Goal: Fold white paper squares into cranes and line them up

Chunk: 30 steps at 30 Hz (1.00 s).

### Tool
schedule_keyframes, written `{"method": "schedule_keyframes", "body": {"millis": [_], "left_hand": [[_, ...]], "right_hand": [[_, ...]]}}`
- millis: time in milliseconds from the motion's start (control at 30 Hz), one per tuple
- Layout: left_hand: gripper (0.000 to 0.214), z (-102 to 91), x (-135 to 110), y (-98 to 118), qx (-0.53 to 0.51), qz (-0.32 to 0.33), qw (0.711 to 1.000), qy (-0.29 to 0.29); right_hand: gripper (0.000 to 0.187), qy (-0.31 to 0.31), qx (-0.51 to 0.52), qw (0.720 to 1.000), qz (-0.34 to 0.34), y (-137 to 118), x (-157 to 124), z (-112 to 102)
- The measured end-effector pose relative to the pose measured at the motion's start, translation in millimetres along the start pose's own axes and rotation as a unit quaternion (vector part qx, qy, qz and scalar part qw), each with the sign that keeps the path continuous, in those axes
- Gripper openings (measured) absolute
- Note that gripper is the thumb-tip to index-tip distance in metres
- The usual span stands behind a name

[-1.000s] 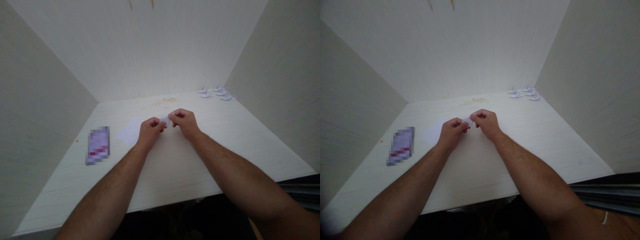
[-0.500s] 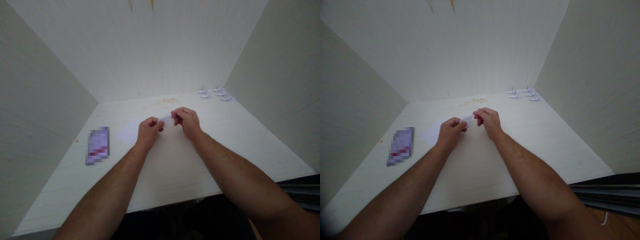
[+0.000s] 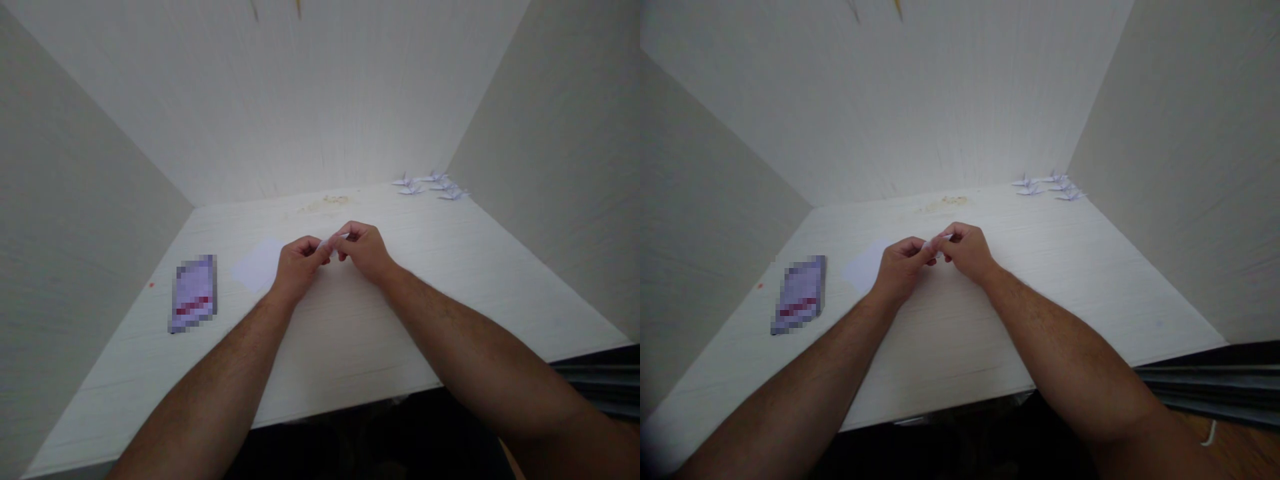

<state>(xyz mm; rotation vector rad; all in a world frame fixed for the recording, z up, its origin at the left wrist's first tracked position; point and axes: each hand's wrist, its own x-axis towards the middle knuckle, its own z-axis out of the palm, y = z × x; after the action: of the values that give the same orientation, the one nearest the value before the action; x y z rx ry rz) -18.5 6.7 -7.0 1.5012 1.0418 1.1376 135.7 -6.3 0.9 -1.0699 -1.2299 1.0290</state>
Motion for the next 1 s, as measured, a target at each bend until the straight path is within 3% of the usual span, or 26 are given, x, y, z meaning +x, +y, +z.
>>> {"method": "schedule_keyframes", "body": {"millis": [200,367,533,800,1000], "left_hand": [[0.022,-3.3,1.8,-4.4,-0.029,0.007,1.000,0.001],[0.023,-3.6,1.8,-5.0,-0.030,-0.005,1.000,0.003],[0.025,-3.2,2.6,-5.9,-0.051,-0.017,0.999,-0.002],[0.023,-1.6,3.7,-7.8,-0.135,-0.003,0.989,-0.060],[0.024,0.7,4.7,-7.4,-0.131,-0.002,0.991,-0.018]], "right_hand": [[0.019,-0.035,0.045,0.998,-0.014,2.3,3.7,-5.9],[0.021,-0.058,0.066,0.996,0.025,2.6,5.1,-8.9],[0.028,-0.055,0.039,0.998,0.017,5.7,4.0,-9.4],[0.030,-0.055,0.133,0.986,0.079,6.9,2.5,-6.7],[0.027,-0.049,0.066,0.996,0.023,10.7,2.3,-8.8]]}}
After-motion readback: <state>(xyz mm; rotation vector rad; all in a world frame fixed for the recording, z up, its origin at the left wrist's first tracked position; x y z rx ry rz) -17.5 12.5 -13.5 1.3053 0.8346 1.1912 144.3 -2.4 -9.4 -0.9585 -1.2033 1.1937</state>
